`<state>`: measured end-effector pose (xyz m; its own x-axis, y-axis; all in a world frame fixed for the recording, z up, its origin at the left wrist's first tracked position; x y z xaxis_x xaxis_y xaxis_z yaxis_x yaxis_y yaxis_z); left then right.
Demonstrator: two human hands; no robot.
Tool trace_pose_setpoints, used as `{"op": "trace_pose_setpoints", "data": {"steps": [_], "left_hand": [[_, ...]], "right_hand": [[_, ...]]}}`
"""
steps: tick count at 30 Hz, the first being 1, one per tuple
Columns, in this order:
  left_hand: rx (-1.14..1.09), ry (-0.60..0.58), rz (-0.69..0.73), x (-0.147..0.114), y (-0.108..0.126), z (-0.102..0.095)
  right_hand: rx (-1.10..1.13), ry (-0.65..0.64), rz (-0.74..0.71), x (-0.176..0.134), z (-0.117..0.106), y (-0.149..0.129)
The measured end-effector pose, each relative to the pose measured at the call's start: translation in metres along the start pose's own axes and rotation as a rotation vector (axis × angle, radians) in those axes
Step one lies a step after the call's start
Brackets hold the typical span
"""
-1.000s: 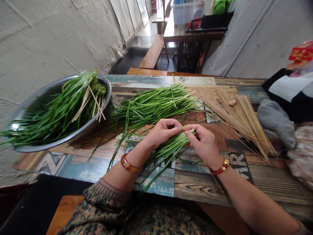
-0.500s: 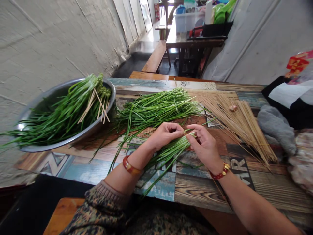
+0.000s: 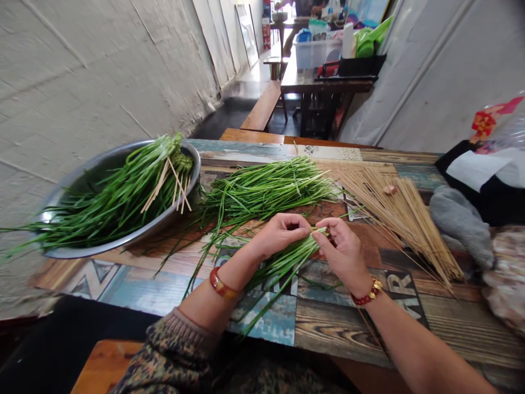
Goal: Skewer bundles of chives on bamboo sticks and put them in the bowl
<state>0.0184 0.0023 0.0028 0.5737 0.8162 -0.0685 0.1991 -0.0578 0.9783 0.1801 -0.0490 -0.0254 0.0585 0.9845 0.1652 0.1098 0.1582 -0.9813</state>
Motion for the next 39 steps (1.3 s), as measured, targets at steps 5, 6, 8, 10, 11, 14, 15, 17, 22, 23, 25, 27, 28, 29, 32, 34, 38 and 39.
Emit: {"op": "trace_pose_setpoints", "data": {"steps": [5, 6, 8, 10, 11, 14, 15, 17, 22, 23, 25, 27, 28, 29, 32, 34, 38, 39], "left_hand": [[0.003, -0.050, -0.041, -0.001, 0.002, -0.002], [0.007, -0.081, -0.046, -0.002, 0.002, -0.002], [0.022, -0.117, -0.046, -0.002, 0.003, -0.004], [0.029, -0.088, -0.051, -0.001, 0.004, -0.006], [0.024, -0.050, -0.057, -0.001, 0.004, -0.007], [-0.006, 0.067, -0.081, -0.001, 0.005, -0.012], [-0.018, 0.094, -0.087, -0.001, 0.005, -0.013], [-0.036, 0.115, -0.095, -0.001, 0.004, -0.015], [-0.058, 0.079, -0.114, -0.001, 0.005, -0.014], [-0.060, 0.066, -0.113, -0.002, 0.005, -0.014], [-0.053, 0.039, -0.106, -0.002, 0.006, -0.012], [-0.032, 0.007, -0.109, -0.003, 0.007, -0.011], [-0.024, -0.012, -0.117, -0.003, 0.007, -0.010], [-0.020, -0.029, -0.127, -0.003, 0.007, -0.009], [-0.028, -0.064, -0.145, -0.004, 0.005, -0.008], [-0.032, -0.071, -0.141, -0.003, 0.004, -0.008], [-0.025, -0.080, -0.134, -0.003, 0.004, -0.008], [-0.022, -0.083, -0.131, -0.002, 0.004, -0.008]], "right_hand": [[0.033, -0.001, 0.005, 0.002, -0.001, 0.002], [0.044, -0.008, 0.010, 0.002, -0.001, 0.001], [0.090, -0.034, 0.029, 0.003, -0.002, -0.001], [0.152, -0.064, 0.048, 0.003, -0.004, -0.004], [0.175, -0.075, 0.052, 0.003, -0.006, -0.006], [0.121, -0.107, 0.049, 0.003, -0.014, -0.012], [0.057, -0.123, 0.049, 0.003, -0.017, -0.013], [-0.096, -0.168, 0.037, 0.003, -0.022, -0.016], [-0.331, -0.219, -0.123, 0.003, -0.024, -0.022], [-0.345, -0.213, -0.144, 0.002, -0.024, -0.022], [-0.359, -0.205, -0.163, 0.002, -0.022, -0.023], [-0.363, -0.203, -0.170, 0.001, -0.021, -0.023], [-0.364, -0.204, -0.171, 0.001, -0.020, -0.023], [-0.365, -0.207, -0.173, 0.000, -0.020, -0.023], [-0.371, -0.218, -0.191, 0.000, -0.018, -0.024], [-0.369, -0.216, -0.209, -0.001, -0.017, -0.024], [-0.358, -0.186, -0.236, -0.002, -0.014, -0.023], [-0.353, -0.183, -0.237, -0.002, -0.013, -0.023]]}}
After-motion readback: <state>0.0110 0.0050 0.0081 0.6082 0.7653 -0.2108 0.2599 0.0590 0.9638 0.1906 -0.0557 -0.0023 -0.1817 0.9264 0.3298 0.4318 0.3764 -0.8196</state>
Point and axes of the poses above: each hand's wrist, its own x-axis towards the middle knuckle, its own z-axis out of the palm, y = z × x, the point moved 1 cm from there along x, towards the middle knuckle, and after that the axes turned 12 degrees about x, right-handed, at the moved point
